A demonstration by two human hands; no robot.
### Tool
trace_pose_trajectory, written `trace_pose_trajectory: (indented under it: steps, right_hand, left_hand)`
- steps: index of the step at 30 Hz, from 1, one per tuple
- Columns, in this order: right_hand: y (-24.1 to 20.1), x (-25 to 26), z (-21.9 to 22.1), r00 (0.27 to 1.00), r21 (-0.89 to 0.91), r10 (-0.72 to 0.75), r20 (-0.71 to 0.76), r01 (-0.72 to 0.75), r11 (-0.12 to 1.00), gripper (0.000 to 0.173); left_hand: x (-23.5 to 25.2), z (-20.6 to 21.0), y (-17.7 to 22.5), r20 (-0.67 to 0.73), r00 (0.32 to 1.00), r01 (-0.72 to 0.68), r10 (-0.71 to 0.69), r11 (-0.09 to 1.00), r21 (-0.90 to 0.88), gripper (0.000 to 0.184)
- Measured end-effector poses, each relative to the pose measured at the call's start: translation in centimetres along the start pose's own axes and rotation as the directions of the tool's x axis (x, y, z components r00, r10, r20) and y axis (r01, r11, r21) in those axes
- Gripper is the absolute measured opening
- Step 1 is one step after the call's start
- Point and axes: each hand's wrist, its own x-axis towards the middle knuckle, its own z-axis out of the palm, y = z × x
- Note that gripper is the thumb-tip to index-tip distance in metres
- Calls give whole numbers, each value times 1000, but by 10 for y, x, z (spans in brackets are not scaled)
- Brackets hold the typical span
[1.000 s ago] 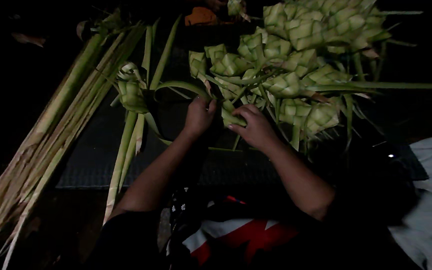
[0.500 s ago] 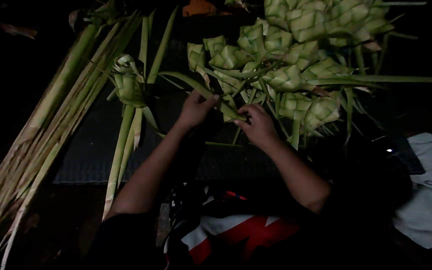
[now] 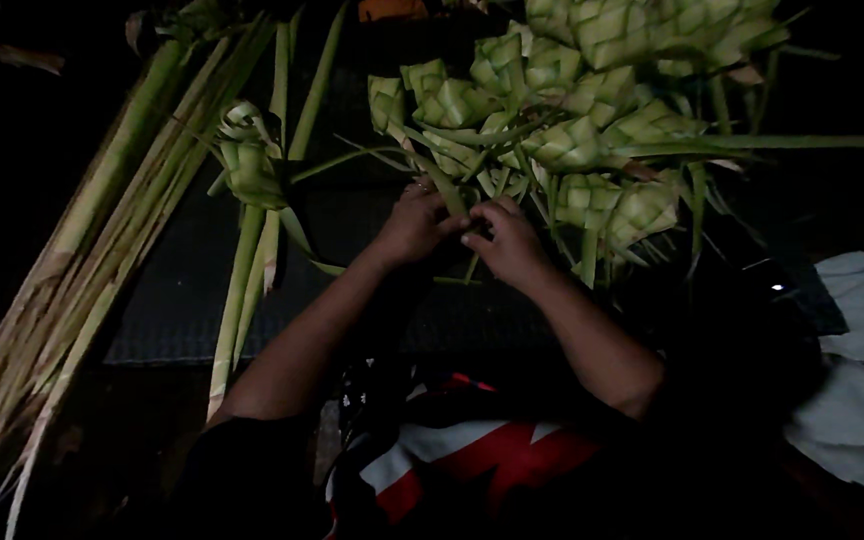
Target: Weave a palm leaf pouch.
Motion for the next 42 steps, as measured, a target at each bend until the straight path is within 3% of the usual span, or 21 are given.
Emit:
trace_pose_trajectory:
  steps: [2, 4, 9, 16, 23, 25, 27, 28, 30, 33, 35, 37, 39, 42]
  right_hand:
    - [-3, 7, -4, 999, 37, 50, 13, -50, 998, 27]
    - [0, 12, -6, 991, 184, 130, -21, -124, 975, 29]
    - [12, 15, 5, 979, 467, 166, -116, -94, 879, 22]
    - [0, 8, 13, 971, 400, 121, -205, -30, 916, 25]
    - [0, 13, 29, 961, 435, 17, -276, 109, 894, 21]
    - [-3, 12, 28, 965, 414, 11, -263, 102, 905, 25]
    - [-1, 13, 31, 956, 409, -7, -292, 131, 903, 25]
    - [1, 14, 35, 947, 411, -23, -319, 160, 898, 25]
    - [4, 15, 37, 939, 412, -24, -343, 173, 895, 24]
    - [4, 16, 38, 944, 406, -9, -330, 150, 902, 24]
    - [7, 17, 42, 937, 378, -46, -347, 185, 907, 23]
    - [7, 16, 45, 938, 394, -46, -343, 189, 899, 23]
    - [6, 16, 46, 937, 413, -33, -347, 185, 892, 24]
    - [8, 16, 49, 922, 390, -66, -382, 226, 893, 25]
  left_hand:
    - [5, -6, 6, 128, 991, 18, -33, 993, 117, 43]
    - [8, -13, 14, 192, 971, 99, -145, 967, 234, 50]
    - [13, -13, 12, 165, 980, 28, -112, 897, 441, 37]
    - [27, -21, 18, 203, 973, -47, -114, 756, 652, 30]
    - [20, -33, 28, 209, 946, 20, -249, 687, 727, 30]
    - [22, -35, 24, 222, 920, 154, -323, 818, 554, 32]
    - [20, -33, 10, 194, 920, 298, -341, 929, 222, 31]
    - [18, -29, 4, 171, 919, 350, -356, 934, 67, 28]
    - [12, -24, 1, 160, 904, 411, -396, 909, -74, 26]
    - [10, -17, 10, 162, 889, 411, -427, 903, 124, 40]
    - [8, -12, 13, 177, 881, 426, -440, 898, 108, 37]
    - [4, -7, 12, 145, 875, 479, -461, 867, -136, 44]
    - [0, 0, 11, 119, 852, 510, -509, 759, -405, 47]
    - [-8, 9, 19, 89, 847, 458, -525, 634, -623, 33]
